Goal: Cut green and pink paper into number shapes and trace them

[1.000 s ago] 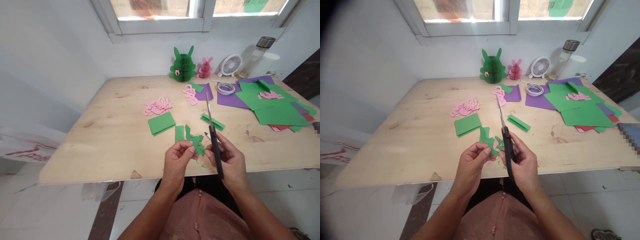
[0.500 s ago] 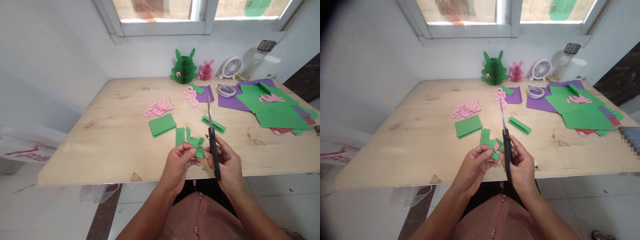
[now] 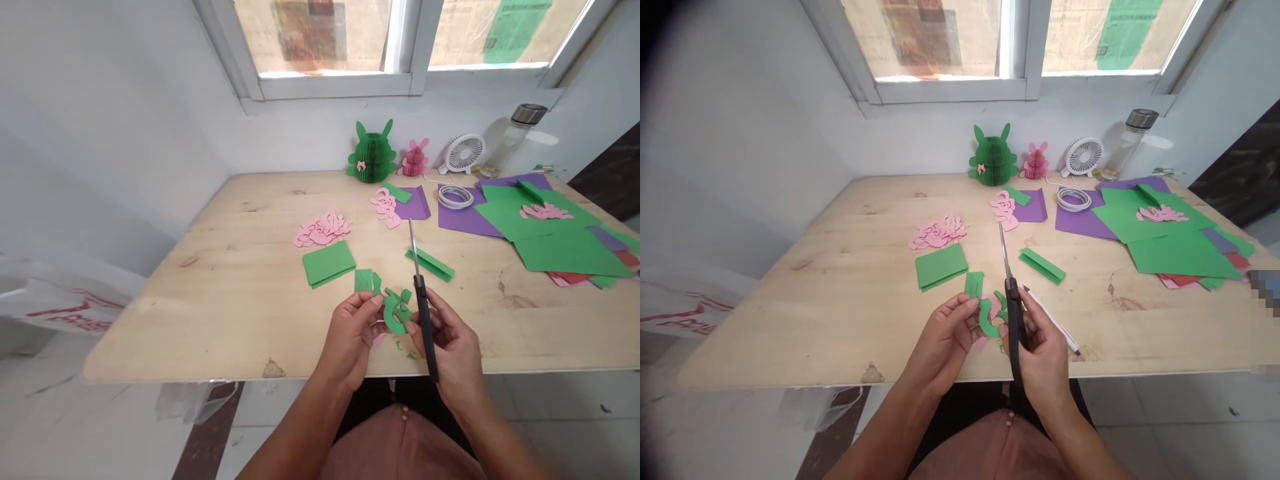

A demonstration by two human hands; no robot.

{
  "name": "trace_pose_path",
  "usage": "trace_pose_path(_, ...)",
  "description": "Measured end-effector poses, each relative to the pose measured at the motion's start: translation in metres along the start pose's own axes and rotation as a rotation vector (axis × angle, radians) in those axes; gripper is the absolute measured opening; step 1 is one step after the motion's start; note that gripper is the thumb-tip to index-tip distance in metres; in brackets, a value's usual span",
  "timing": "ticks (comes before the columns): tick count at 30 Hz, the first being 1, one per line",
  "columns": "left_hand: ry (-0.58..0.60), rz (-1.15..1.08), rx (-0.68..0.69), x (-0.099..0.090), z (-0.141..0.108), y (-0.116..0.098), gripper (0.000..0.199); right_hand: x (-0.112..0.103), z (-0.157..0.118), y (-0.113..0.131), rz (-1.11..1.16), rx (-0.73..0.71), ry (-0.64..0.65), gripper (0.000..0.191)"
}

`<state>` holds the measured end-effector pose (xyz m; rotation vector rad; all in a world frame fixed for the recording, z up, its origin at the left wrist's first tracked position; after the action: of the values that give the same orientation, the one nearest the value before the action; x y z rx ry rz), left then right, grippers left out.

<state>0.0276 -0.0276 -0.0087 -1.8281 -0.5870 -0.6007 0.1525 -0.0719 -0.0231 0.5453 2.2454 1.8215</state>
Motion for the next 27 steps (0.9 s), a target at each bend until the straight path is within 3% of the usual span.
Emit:
trace_pose_path(7, -0.024, 0.021, 0.045, -0.004, 0.005, -0.003, 0.023, 0.001, 0.001, -0.008, 0.017, 0.046, 0.007, 0.059)
trace_pose_path(14, 0.018, 0.219, 0.131, -0.012, 0.012, -0.013, 0.019, -0.007, -0.003, -0.009, 0.014, 0.091, 0.088, 0.057)
trace_pose_path(19, 0.066, 0.313, 0.130, -0.018, 0.016, -0.026, 0.019, -0.022, -0.014, -0.010, -0.028, 0.079, 0.098, 0.052)
trace_pose_path(27, 0.180, 0.475, 0.058, -0.031, 0.025, -0.043, 0.023, -0.029, -0.034, -0.011, 0.032, 0.180, 0.186, 0.050)
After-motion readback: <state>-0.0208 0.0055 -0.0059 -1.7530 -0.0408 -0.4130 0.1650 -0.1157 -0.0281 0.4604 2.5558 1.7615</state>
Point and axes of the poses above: each hand's wrist, its own z-axis towards the middle knuckle, its own x-axis out of the palm, y = z × x, the point moved 1 cm from there along z, towards the middle knuckle, and after that the axes turned 11 degrees about x, right-handed, at the moved point
